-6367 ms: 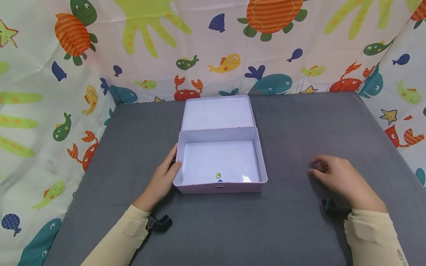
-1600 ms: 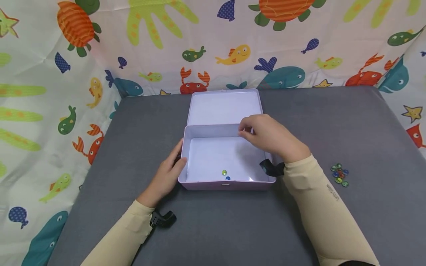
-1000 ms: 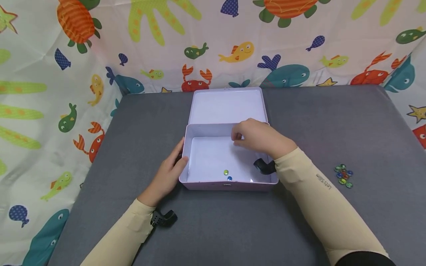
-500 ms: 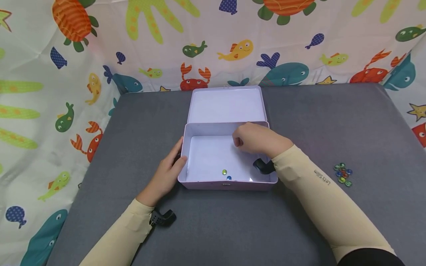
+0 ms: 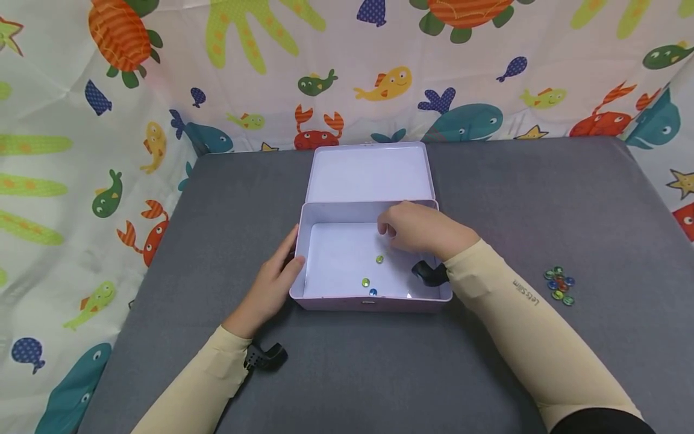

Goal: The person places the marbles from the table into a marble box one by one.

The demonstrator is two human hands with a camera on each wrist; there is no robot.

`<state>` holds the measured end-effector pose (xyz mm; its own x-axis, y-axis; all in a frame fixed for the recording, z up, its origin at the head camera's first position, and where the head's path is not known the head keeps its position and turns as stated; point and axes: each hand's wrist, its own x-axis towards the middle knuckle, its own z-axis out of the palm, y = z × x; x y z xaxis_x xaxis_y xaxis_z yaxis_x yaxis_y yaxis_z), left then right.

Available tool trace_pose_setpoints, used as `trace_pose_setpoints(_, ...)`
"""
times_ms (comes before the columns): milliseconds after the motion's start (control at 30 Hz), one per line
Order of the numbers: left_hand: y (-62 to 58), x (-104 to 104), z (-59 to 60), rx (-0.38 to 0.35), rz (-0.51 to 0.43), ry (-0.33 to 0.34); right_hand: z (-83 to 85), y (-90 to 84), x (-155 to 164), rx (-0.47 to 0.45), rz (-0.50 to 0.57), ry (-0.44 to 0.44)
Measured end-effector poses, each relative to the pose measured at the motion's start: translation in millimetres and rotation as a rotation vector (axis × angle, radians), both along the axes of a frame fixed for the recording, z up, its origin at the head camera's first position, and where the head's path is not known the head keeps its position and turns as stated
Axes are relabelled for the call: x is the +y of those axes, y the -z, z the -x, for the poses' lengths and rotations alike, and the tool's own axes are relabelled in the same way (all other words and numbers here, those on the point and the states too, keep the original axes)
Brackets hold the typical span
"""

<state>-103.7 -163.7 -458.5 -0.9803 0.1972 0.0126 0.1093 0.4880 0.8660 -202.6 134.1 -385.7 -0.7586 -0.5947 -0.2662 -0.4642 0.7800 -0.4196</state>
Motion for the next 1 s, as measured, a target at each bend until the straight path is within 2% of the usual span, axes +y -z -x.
trace_pose_setpoints(200,2.3,-0.4,-1.3,-0.020,-0.003,0.019,-4.0,1.8,1.5,-0.004,0.013,0.004)
trace_pose_setpoints(700,0.9,2.9,-6.1,-0.006,-0.015,0.000,-6.1,-3.9,2.6,-0.001,-0.004,0.029)
trace_pose_setpoints(1000,1.6,2.8,-2.9,0.007,-0.007,-0.007,-9.1,-11.0,11.4,0.046,0.023,0.008)
